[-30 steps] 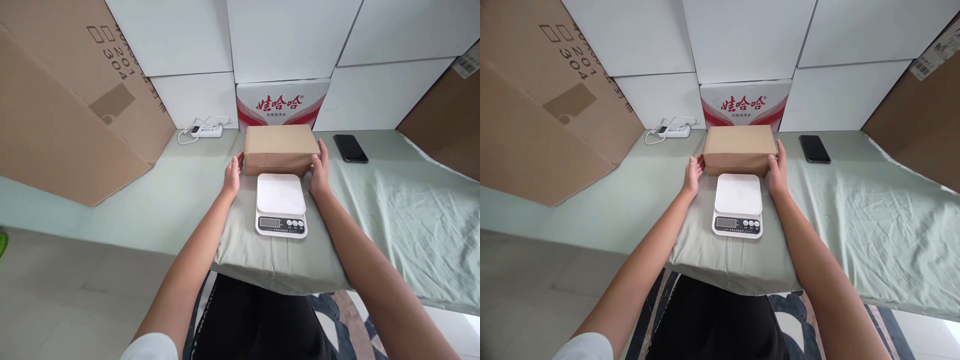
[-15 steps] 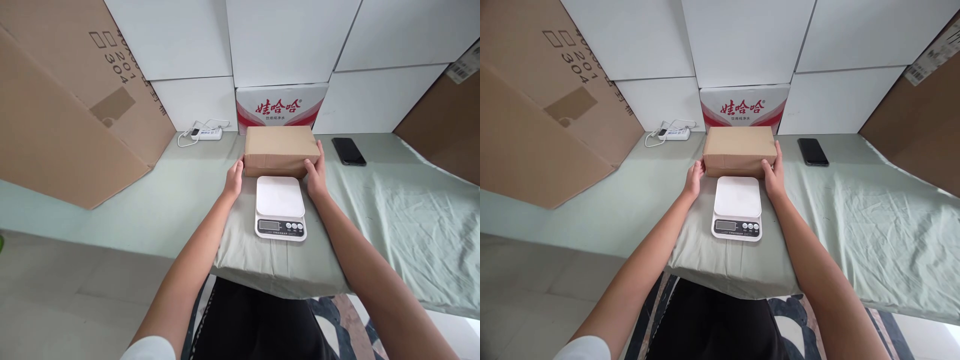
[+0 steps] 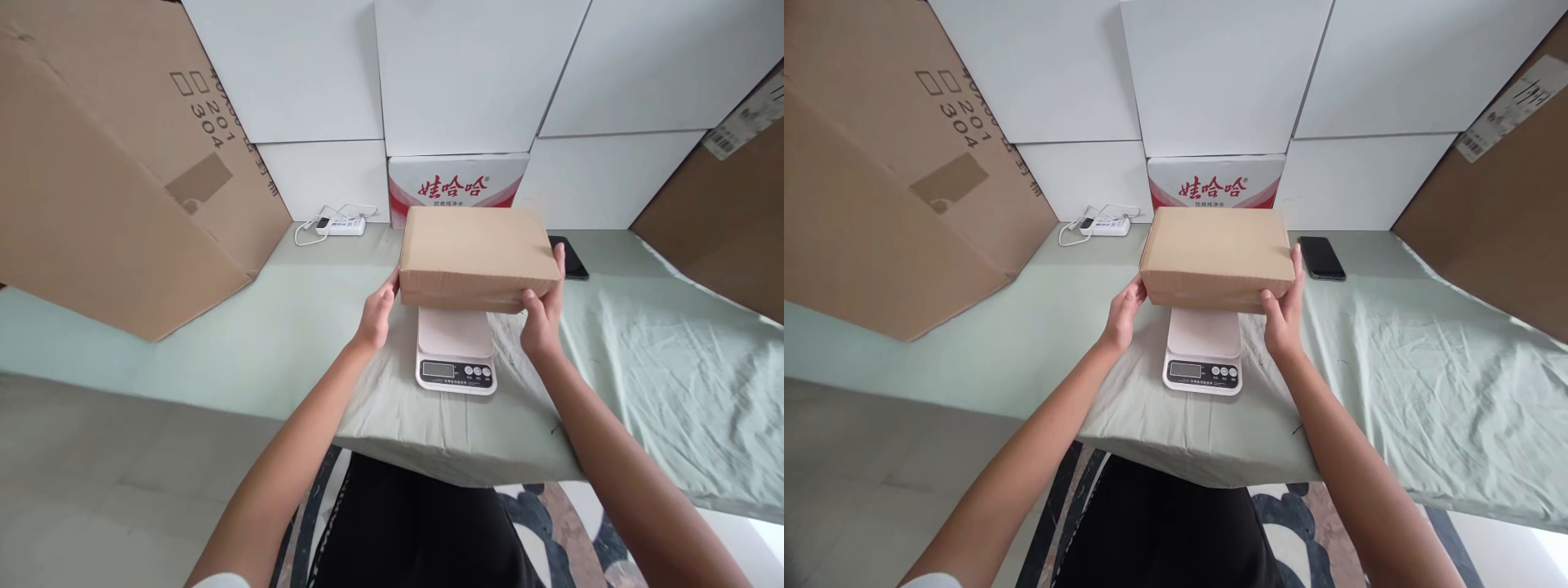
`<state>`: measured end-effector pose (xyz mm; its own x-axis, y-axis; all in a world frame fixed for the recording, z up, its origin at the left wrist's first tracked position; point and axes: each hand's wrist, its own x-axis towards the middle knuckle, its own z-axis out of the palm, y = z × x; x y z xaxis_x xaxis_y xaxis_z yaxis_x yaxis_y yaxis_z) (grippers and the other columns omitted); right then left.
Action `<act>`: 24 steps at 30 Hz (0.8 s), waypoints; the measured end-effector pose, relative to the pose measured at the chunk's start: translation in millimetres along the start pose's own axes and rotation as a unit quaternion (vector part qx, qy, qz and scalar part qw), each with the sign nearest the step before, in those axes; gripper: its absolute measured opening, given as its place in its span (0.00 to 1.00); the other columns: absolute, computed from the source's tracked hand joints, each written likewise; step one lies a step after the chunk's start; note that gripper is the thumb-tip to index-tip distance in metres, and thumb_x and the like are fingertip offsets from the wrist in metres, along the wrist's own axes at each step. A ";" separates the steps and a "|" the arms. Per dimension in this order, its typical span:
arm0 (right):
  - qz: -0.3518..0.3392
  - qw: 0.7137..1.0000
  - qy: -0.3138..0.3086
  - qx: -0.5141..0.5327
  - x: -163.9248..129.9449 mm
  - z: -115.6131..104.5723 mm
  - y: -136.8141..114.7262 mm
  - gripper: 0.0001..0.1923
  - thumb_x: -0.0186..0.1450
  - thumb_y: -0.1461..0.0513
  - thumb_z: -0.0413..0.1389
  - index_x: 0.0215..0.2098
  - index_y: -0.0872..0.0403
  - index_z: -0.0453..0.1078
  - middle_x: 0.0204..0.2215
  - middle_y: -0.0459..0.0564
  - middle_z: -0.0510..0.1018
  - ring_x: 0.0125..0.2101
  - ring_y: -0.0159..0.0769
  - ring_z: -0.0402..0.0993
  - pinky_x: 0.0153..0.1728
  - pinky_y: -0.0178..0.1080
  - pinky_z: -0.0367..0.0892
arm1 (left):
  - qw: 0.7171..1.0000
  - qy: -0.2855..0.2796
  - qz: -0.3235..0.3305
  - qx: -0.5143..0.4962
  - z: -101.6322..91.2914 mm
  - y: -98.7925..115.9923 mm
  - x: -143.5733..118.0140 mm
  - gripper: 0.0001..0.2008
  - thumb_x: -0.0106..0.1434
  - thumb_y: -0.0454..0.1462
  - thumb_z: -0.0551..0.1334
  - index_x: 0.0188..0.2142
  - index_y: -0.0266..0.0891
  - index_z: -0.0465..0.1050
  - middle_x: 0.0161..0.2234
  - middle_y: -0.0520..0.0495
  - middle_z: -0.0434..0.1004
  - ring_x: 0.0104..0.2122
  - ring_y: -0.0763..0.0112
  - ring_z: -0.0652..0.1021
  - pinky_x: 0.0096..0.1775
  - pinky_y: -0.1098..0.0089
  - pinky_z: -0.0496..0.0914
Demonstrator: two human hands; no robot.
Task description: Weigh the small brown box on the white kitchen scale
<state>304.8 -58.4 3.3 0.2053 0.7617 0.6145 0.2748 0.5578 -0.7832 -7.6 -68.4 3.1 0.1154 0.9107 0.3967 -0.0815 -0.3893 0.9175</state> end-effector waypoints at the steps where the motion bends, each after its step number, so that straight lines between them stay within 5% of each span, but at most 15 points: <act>1: 0.000 1.000 -0.002 -0.005 -6.7 -5.0 -2.1 0.57 0.65 0.33 0.62 0.84 0.44 0.51 0.84 0.54 0.55 0.85 0.59 0.47 0.85 0.65 0.40 | 1.000 -0.005 -0.002 -0.003 -0.5 4.2 -8.4 0.45 0.75 0.67 0.55 0.78 0.42 0.67 0.79 0.42 0.69 0.80 0.46 0.66 0.80 0.49 0.59; 9: 0.014 0.999 -0.004 -0.032 -53.4 -23.0 -7.7 0.54 0.66 0.32 0.61 0.82 0.40 0.53 0.83 0.53 0.56 0.83 0.62 0.49 0.83 0.70 0.47 | 0.999 -0.009 -0.026 -0.018 2.4 17.3 -60.9 0.43 0.76 0.67 0.55 0.75 0.42 0.72 0.77 0.39 0.72 0.80 0.43 0.67 0.80 0.47 0.61; 24: 0.019 0.999 0.000 -0.039 -64.4 -24.1 -3.4 0.50 0.68 0.34 0.58 0.81 0.43 0.56 0.77 0.58 0.66 0.78 0.65 0.61 0.80 0.73 0.52 | 0.999 -0.003 -0.031 -0.012 5.3 17.2 -68.7 0.44 0.75 0.67 0.55 0.74 0.39 0.73 0.76 0.37 0.74 0.79 0.42 0.67 0.81 0.47 0.59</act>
<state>313.3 -117.4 -31.4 0.2168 0.7823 0.5839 0.3393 0.5004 -0.7965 -11.7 -138.4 -8.2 0.1262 0.9319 0.3402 -0.0982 -0.3295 0.9390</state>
